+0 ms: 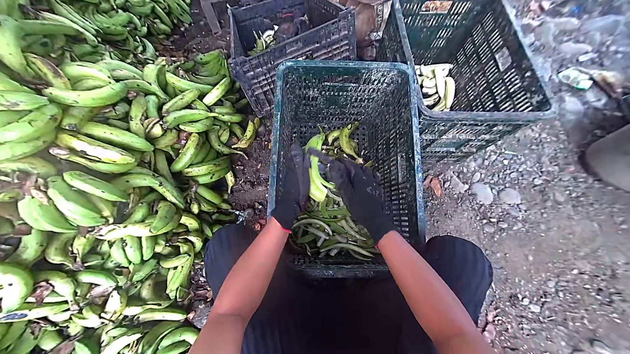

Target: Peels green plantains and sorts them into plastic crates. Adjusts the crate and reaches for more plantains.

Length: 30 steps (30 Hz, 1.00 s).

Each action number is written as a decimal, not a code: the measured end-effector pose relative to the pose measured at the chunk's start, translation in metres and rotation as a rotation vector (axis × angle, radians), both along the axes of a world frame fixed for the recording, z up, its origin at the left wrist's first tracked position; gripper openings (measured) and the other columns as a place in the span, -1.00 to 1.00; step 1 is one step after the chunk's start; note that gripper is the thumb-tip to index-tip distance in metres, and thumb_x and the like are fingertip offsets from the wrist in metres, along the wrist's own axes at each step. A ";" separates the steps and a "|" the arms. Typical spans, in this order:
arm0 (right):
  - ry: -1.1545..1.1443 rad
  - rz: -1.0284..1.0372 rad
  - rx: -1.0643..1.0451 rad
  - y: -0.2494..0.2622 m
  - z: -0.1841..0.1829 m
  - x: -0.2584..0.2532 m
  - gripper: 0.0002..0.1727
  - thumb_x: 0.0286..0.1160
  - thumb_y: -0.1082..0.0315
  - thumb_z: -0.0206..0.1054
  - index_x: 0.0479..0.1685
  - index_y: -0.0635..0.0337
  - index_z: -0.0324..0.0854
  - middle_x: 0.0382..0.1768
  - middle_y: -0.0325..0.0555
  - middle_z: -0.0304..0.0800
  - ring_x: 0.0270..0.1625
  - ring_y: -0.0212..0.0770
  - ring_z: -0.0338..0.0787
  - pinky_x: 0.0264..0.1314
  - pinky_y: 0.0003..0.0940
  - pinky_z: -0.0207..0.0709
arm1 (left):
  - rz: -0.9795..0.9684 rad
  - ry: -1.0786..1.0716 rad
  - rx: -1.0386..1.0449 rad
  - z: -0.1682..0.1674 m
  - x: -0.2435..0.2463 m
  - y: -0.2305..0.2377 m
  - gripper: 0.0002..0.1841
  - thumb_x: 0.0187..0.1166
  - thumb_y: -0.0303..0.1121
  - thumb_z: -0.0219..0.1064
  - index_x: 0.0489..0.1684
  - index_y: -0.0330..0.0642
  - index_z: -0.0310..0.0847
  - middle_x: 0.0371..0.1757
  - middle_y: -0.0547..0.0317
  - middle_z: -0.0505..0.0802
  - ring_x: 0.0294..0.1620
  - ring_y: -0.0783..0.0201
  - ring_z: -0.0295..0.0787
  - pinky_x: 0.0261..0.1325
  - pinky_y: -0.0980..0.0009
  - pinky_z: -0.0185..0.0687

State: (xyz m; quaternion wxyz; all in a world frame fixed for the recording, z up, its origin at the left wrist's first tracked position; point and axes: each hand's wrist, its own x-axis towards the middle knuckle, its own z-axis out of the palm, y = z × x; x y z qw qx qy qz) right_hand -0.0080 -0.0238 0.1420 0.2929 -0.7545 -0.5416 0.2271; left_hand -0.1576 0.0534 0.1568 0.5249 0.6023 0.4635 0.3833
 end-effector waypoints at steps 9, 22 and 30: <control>0.308 -0.253 -0.035 0.016 -0.016 0.049 -0.29 0.85 -0.21 -0.24 0.59 0.12 0.46 0.33 0.21 0.71 0.38 0.18 0.69 0.38 0.34 0.46 | -0.249 0.083 -0.098 0.013 0.006 -0.032 -0.23 0.78 0.30 -0.46 0.35 -0.07 0.52 -0.25 0.03 0.78 -0.36 0.17 0.73 -0.29 0.16 0.72; -0.044 0.265 0.038 -0.015 0.019 0.000 -0.36 0.66 -0.30 0.03 0.56 -0.23 0.59 0.20 0.09 0.76 0.27 0.26 0.66 0.19 0.39 0.45 | -0.114 -0.442 -0.031 0.014 -0.012 0.027 -0.43 0.83 0.02 -0.31 0.54 -0.21 0.26 -0.30 0.19 0.84 -0.41 0.36 0.79 -0.34 0.45 0.77; 0.005 0.039 -0.006 -0.011 0.010 -0.006 -0.38 0.64 -0.25 0.15 0.59 -0.21 0.54 0.36 0.30 0.61 0.40 0.41 0.57 0.23 0.50 0.43 | -0.039 -0.351 -0.052 0.006 -0.004 0.006 -0.24 0.83 0.12 -0.53 0.58 -0.32 0.30 0.04 0.09 0.78 -0.05 0.42 0.76 0.06 0.41 0.75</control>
